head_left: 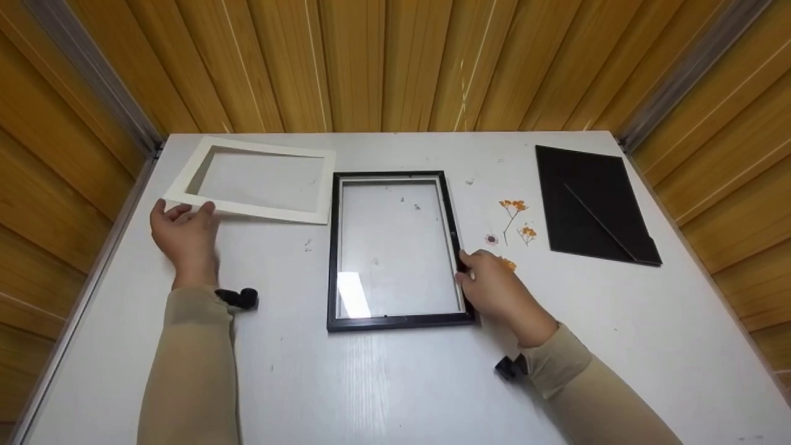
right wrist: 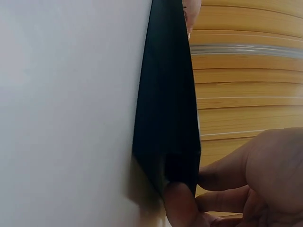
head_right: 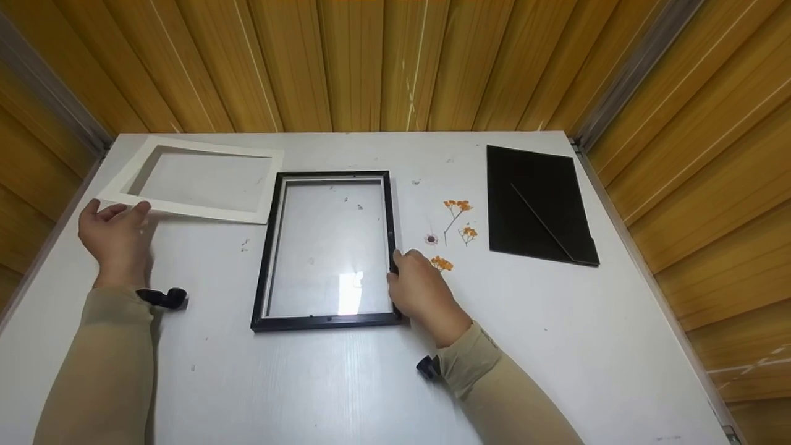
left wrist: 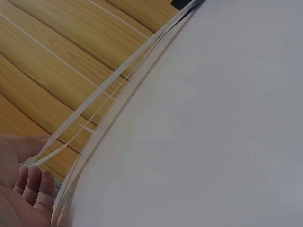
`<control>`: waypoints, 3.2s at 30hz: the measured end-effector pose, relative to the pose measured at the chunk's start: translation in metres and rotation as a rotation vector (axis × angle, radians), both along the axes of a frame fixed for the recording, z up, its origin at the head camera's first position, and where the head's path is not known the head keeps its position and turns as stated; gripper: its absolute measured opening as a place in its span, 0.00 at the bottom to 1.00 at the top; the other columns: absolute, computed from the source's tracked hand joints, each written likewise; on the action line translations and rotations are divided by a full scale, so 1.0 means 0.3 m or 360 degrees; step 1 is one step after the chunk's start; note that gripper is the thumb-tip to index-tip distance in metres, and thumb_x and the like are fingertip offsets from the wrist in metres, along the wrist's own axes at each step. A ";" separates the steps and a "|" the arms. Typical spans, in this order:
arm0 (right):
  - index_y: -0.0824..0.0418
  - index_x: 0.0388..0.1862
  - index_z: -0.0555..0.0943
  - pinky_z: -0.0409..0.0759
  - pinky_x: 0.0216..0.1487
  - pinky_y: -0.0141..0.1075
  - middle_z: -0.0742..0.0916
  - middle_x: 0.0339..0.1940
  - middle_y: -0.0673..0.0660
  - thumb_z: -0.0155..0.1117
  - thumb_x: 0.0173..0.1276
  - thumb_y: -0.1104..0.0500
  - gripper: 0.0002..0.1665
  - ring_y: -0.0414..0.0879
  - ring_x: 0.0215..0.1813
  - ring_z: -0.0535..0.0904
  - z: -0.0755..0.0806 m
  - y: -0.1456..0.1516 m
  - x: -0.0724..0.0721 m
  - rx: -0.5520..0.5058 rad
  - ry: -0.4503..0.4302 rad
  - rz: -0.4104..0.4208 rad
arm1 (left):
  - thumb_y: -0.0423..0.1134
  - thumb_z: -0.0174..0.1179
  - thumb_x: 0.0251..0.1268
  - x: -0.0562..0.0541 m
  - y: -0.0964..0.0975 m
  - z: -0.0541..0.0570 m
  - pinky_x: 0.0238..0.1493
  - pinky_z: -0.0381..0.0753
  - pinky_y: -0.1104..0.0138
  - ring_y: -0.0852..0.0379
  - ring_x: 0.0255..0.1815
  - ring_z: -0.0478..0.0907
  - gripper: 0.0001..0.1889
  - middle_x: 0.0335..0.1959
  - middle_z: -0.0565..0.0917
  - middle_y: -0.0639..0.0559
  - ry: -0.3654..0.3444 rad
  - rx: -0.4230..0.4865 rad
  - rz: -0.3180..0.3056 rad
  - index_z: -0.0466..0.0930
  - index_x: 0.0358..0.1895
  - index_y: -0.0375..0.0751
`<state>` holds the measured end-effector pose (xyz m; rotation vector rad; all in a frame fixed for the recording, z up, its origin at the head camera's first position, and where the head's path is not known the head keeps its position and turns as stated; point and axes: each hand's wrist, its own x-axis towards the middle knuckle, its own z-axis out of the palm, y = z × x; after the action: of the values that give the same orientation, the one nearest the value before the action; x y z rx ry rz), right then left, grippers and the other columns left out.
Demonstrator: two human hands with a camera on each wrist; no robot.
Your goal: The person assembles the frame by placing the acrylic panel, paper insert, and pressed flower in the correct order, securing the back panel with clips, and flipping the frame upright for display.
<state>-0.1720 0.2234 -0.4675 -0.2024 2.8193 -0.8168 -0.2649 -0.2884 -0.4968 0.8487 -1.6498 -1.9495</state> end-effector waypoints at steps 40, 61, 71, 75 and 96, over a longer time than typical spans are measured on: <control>0.71 0.84 0.73 0.88 0.63 0.57 0.85 0.70 0.72 0.62 0.88 0.60 0.32 0.60 0.61 0.87 -0.024 -0.017 0.003 -0.0037 0.0098 -0.0022 | 0.40 0.47 0.95 -0.005 0.049 0.033 0.27 0.87 0.60 0.50 0.56 0.80 0.23 0.65 0.76 0.52 0.0468 0.0736 0.0014 0.68 0.83 0.60; 0.73 0.84 0.73 0.86 0.70 0.61 0.84 0.72 0.73 0.62 0.88 0.60 0.32 0.65 0.69 0.86 -0.021 -0.024 0.003 -0.0013 0.0097 -0.0022 | 0.39 0.52 0.94 0.007 0.239 0.012 0.36 0.95 0.65 0.54 0.56 0.84 0.27 0.64 0.83 0.50 0.0330 0.0424 -0.0856 0.68 0.88 0.54; 0.73 0.84 0.73 0.87 0.70 0.61 0.85 0.71 0.73 0.62 0.87 0.60 0.32 0.66 0.69 0.86 -0.026 -0.023 0.005 -0.0006 0.0102 -0.0017 | 0.41 0.52 0.94 0.010 0.319 0.007 0.39 0.91 0.72 0.56 0.56 0.86 0.25 0.60 0.83 0.52 0.0220 0.0243 -0.1035 0.69 0.85 0.44; 0.72 0.84 0.72 0.86 0.72 0.62 0.84 0.72 0.73 0.62 0.88 0.60 0.33 0.67 0.71 0.85 -0.027 -0.023 0.003 0.0009 0.0097 -0.0013 | 0.41 0.56 0.93 0.011 0.349 0.002 0.34 0.89 0.74 0.58 0.49 0.89 0.20 0.58 0.87 0.50 0.0187 0.0176 -0.1041 0.74 0.77 0.41; 0.72 0.85 0.71 0.86 0.73 0.62 0.84 0.74 0.72 0.61 0.89 0.59 0.33 0.67 0.72 0.85 -0.022 -0.027 0.007 0.0003 0.0084 -0.0012 | 0.29 0.71 0.75 0.005 0.347 -0.002 0.47 0.96 0.64 0.55 0.53 0.87 0.43 0.70 0.77 0.48 0.0022 -0.0078 -0.1484 0.66 0.90 0.51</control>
<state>-0.1700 0.2153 -0.4740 -0.2162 2.8712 -0.8225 -0.2635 -0.1842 -0.4974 -0.0140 -2.3184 -2.4260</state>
